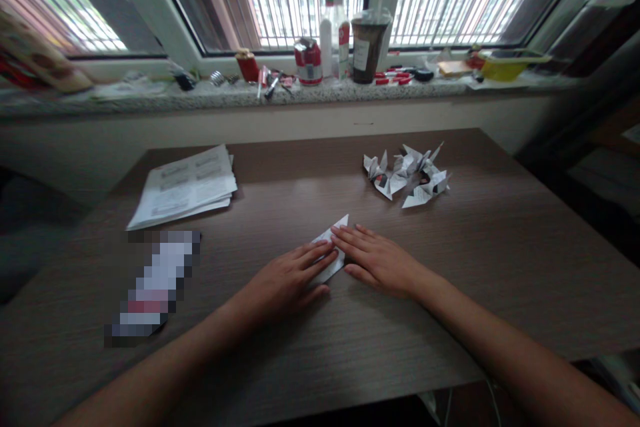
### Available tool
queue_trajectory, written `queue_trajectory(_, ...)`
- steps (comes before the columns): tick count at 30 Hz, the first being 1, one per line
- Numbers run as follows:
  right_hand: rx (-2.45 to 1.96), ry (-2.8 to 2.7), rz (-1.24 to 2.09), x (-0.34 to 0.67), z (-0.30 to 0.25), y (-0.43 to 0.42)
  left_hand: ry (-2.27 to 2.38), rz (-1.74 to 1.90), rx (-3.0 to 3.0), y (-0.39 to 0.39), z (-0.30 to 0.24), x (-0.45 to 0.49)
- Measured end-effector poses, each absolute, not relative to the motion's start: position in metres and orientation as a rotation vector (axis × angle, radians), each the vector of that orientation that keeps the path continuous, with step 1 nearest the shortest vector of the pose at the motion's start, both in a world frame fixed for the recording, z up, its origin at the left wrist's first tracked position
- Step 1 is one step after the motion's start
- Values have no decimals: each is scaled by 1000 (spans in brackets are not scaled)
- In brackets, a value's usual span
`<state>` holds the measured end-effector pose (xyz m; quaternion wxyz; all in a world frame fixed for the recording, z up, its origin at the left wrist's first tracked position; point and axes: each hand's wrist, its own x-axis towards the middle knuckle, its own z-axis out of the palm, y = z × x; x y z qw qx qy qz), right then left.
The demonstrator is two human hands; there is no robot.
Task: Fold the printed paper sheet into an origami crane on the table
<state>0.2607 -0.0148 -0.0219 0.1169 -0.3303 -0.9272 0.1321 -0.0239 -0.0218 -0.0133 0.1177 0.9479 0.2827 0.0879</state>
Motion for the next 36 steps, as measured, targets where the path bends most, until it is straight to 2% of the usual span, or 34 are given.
queue_trajectory(16,-1043,-2731,251,275,-29,31,800,286,2756,-22,-18,-26)
queue_trajectory(28,-1210,-2549,300,288,-28,33,817,255,2747,-23,-15,-26)
queue_trajectory(36,-936,-2780,435,274,-20,-4,806,245,2739,-22,-14,-26)
